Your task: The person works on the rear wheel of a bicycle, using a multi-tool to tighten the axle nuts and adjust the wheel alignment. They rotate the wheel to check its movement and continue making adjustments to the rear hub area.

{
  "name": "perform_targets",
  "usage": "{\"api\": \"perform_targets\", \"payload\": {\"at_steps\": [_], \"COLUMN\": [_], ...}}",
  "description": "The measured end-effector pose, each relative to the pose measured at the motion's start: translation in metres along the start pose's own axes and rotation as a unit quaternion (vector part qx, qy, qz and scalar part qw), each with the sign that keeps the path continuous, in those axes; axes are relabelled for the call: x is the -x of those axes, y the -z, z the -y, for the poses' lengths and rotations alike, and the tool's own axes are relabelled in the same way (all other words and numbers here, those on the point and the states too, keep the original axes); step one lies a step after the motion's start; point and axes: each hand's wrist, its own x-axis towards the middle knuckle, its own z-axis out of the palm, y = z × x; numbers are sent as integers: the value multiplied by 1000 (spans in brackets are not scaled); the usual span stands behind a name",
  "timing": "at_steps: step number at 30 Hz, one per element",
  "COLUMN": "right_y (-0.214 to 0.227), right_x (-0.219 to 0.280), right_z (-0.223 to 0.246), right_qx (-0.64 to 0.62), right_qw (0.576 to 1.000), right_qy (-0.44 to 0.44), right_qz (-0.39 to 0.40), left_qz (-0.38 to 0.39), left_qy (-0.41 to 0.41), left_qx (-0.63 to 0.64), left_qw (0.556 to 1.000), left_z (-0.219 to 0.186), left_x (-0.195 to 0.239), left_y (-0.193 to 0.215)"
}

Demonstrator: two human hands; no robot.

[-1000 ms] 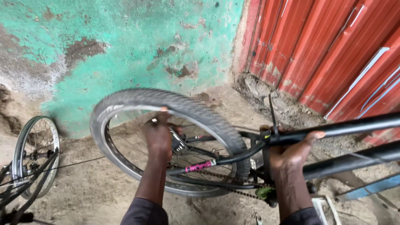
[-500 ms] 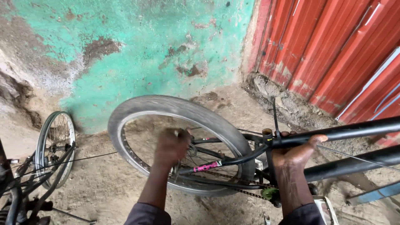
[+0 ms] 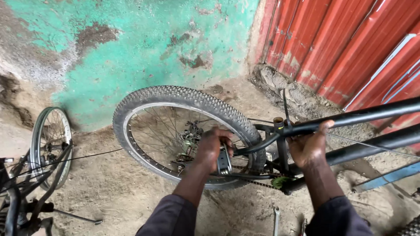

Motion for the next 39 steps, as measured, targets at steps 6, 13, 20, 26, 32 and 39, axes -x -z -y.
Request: {"api": "perform_targets", "payload": {"at_steps": [6,13,20,26,32,39], "right_y": [-6,61,184,117,127,126], "right_x": [80,126,78,133,92,103], "right_z": [-24,-94,-164,-30,-1,17], "right_qx": [383,242,492,587,758,798], "right_qw": [917,955,848,624,606,584], "right_qy": [88,-163,-162,516,176,81], "right_qz": [-65,60,115,6,-164,-122], "left_qz": [-11,30,-12,122,53,-47], "left_qy": [-2,75,-318,-317,-84,-131], "left_qx": [-1,19,-649,-516,-627,-648], "left_qw": [1000,997,691,786,772,748], "left_z": [47,79,85,82,65,96], "left_x": [-8,17,-51,-86,-77,-88], "left_y": [-14,-39,26,56,29,34]}}
